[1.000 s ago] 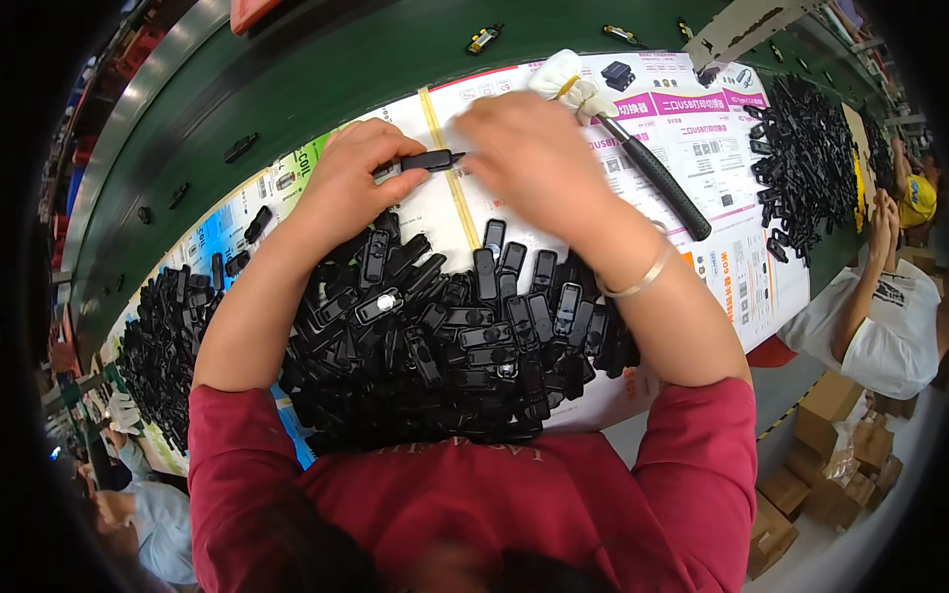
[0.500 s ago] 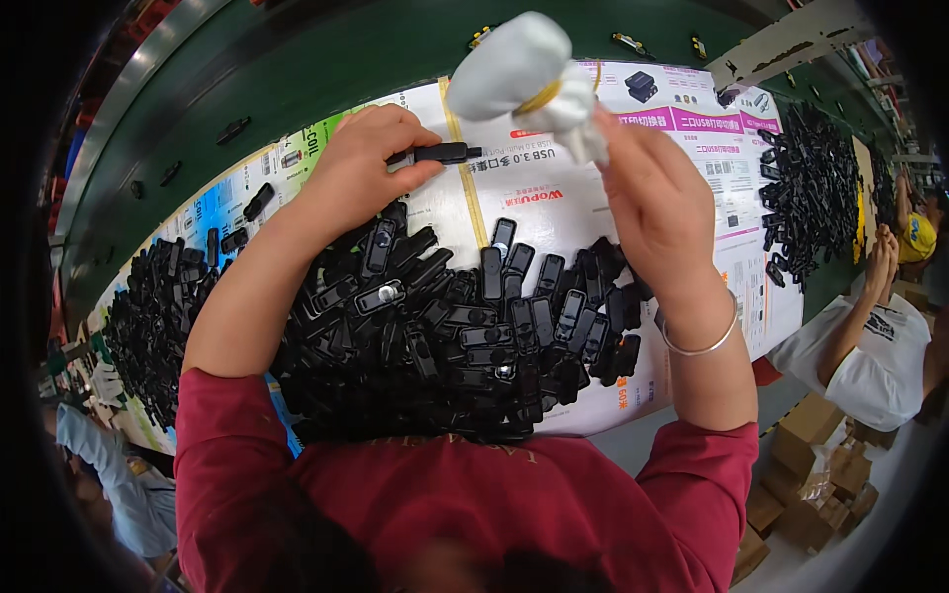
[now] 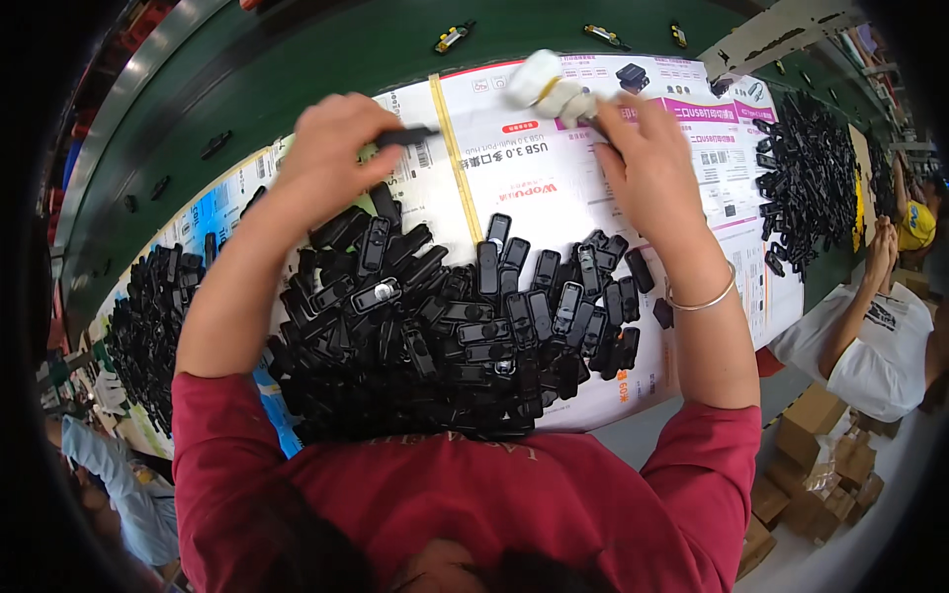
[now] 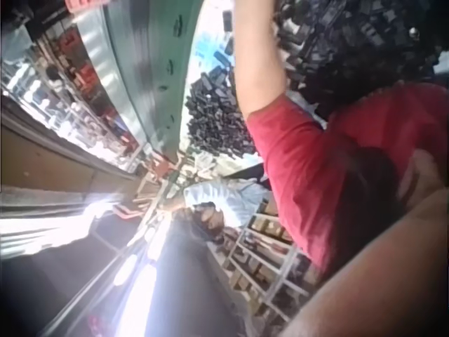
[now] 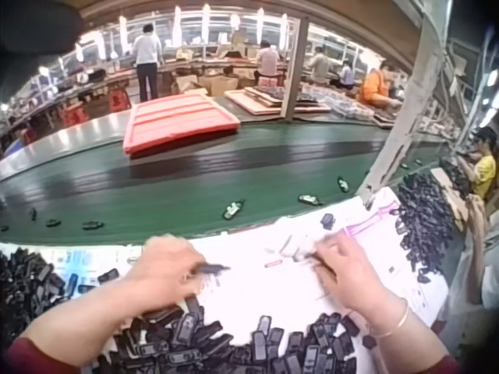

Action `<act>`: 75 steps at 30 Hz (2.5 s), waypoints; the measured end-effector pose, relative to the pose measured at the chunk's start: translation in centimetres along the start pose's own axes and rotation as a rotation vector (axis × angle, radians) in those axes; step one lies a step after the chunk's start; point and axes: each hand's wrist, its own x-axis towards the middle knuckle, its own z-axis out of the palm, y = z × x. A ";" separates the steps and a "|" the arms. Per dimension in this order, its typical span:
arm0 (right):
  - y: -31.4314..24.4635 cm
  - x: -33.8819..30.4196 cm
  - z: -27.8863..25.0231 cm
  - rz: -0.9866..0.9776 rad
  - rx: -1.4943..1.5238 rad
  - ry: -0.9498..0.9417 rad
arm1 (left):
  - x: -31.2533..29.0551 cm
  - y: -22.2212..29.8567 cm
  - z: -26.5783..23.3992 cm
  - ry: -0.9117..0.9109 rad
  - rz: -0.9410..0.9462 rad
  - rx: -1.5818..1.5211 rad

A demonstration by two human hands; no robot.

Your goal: Assembling small green pieces onto black plastic components using a small hammer on an assembly line.

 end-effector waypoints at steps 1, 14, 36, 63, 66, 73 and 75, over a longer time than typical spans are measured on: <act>-0.5 0.3 -0.6 -0.093 -0.167 0.115 | 0.0 -1.0 -0.6 0.015 -0.080 0.020; -2.2 0.8 -0.4 -0.501 -0.070 -0.165 | 5.2 -3.6 0.5 0.018 -0.322 0.180; -2.3 2.1 0.8 -0.072 0.189 -0.229 | -0.5 1.6 0.9 -0.052 -0.043 -0.205; -7.3 3.8 4.5 -0.214 0.149 -0.061 | -0.5 2.2 1.1 -0.031 -0.044 -0.162; -7.0 3.8 4.7 -0.226 0.156 -0.058 | -0.3 2.5 1.1 -0.034 -0.093 -0.201; -3.2 2.4 1.0 -0.164 -0.006 0.239 | -0.3 2.4 1.8 0.009 -0.013 -0.246; -0.5 0.6 -0.5 0.038 -0.215 0.195 | -0.3 2.6 1.8 0.033 0.007 -0.239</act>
